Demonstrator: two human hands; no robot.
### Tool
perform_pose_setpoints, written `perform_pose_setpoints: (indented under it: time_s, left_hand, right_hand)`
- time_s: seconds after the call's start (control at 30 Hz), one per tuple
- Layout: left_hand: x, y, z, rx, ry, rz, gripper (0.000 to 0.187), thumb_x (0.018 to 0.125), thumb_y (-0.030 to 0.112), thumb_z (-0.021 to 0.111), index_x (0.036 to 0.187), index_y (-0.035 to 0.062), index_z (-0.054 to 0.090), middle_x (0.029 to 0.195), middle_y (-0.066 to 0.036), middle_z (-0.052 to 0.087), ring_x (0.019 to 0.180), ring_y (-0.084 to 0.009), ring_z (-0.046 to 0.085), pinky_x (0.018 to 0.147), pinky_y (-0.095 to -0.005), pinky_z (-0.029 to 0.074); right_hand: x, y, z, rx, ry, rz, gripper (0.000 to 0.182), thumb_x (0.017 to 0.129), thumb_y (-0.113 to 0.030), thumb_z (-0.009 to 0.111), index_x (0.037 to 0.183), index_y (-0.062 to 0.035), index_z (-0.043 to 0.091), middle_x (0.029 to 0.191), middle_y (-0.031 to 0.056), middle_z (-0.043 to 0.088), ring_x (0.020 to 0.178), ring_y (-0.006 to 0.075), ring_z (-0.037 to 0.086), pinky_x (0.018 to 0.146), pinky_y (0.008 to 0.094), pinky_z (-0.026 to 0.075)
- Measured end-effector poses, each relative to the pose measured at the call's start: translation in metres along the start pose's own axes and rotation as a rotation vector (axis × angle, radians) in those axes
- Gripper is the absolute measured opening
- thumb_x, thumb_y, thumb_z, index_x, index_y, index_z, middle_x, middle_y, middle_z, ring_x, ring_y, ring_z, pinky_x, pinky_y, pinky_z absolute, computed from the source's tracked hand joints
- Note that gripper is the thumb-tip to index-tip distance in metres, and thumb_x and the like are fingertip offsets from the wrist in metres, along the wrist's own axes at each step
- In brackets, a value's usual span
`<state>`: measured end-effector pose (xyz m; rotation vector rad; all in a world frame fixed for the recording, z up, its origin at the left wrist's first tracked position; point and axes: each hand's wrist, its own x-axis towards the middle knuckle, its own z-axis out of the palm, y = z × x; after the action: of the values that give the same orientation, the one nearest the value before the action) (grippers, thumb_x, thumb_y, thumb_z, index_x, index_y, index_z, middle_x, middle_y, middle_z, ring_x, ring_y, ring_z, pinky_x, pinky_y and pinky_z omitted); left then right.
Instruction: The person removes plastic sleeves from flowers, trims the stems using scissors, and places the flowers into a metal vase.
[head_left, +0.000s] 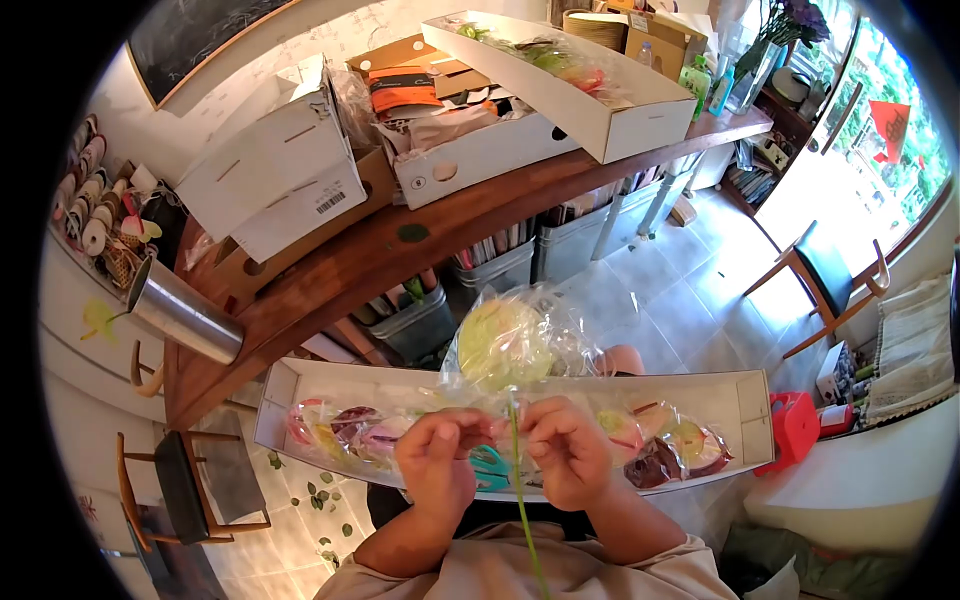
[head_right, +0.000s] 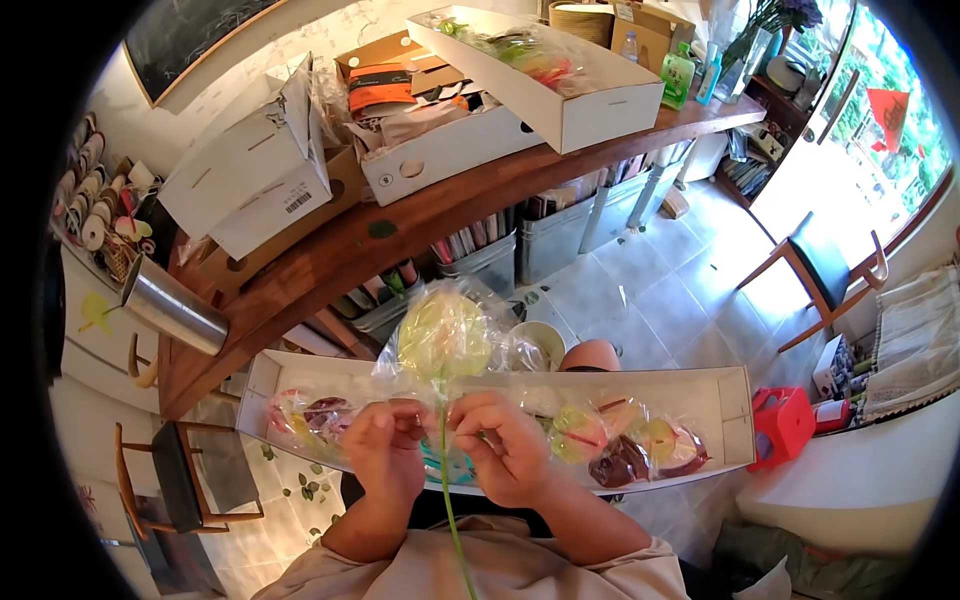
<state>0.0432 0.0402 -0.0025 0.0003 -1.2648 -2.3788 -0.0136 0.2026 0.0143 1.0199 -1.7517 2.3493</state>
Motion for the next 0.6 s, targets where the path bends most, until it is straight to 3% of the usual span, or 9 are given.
perform_pose_setpoints:
  time_s: [0.13, 0.33, 0.43, 0.53, 0.6]
  left_hand:
    - [0.007, 0.006, 0.001, -0.213, -0.059, -0.366, 0.031, 0.099, 0.017, 0.071, 0.118, -0.0076, 0.071, 0.109, -0.016, 0.075, 0.104, -0.0239, 0.073, 0.092, -0.0327, 0.057]
    - [0.011, 0.010, -0.007, -0.275, -0.039, -0.584, 0.027, 0.094, 0.010, 0.074, 0.118, -0.0029, 0.072, 0.109, -0.013, 0.075, 0.104, -0.0219, 0.070, 0.097, -0.0366, 0.053]
    - [0.016, 0.023, 0.013, -0.292, 0.004, -0.564, 0.026, 0.093, 0.007, 0.072, 0.118, -0.0002, 0.070, 0.109, -0.013, 0.074, 0.099, -0.0218, 0.070, 0.092, -0.0362, 0.054]
    - [0.018, 0.022, 0.009, -0.295, 0.035, -0.566, 0.021, 0.095, 0.008, 0.069, 0.115, 0.0011, 0.067, 0.105, -0.013, 0.073, 0.096, -0.0216, 0.069, 0.089, -0.0371, 0.055]
    - [0.021, 0.026, 0.011, -0.346, 0.046, -0.584, 0.016, 0.097, 0.011, 0.067, 0.111, 0.0019, 0.065, 0.100, -0.011, 0.071, 0.094, -0.0211, 0.067, 0.086, -0.0364, 0.055]
  right_hand:
    - [0.009, 0.002, -0.009, -0.142, -0.170, -0.093, 0.014, 0.096, 0.004, 0.069, 0.105, -0.0006, 0.060, 0.106, 0.0174, 0.068, 0.088, 0.0224, 0.066, 0.083, 0.0320, 0.054]
    - [0.012, -0.004, -0.007, -0.185, -0.160, -0.098, 0.016, 0.091, 0.005, 0.073, 0.103, 0.0000, 0.064, 0.101, 0.0170, 0.073, 0.089, 0.0252, 0.073, 0.085, 0.0342, 0.058]
    - [0.009, -0.005, -0.005, -0.161, -0.151, -0.057, 0.015, 0.091, 0.003, 0.075, 0.104, -0.0002, 0.069, 0.103, 0.0141, 0.075, 0.091, 0.0279, 0.074, 0.084, 0.0354, 0.059]
    - [0.009, -0.007, -0.001, -0.162, -0.135, -0.065, 0.014, 0.093, 0.002, 0.074, 0.106, 0.0010, 0.069, 0.101, 0.0142, 0.074, 0.090, 0.0254, 0.075, 0.083, 0.0339, 0.059]
    - [0.005, -0.008, 0.000, -0.096, -0.156, 0.099, 0.011, 0.095, 0.002, 0.072, 0.106, 0.0019, 0.069, 0.101, 0.0134, 0.074, 0.092, 0.0221, 0.074, 0.082, 0.0331, 0.059]
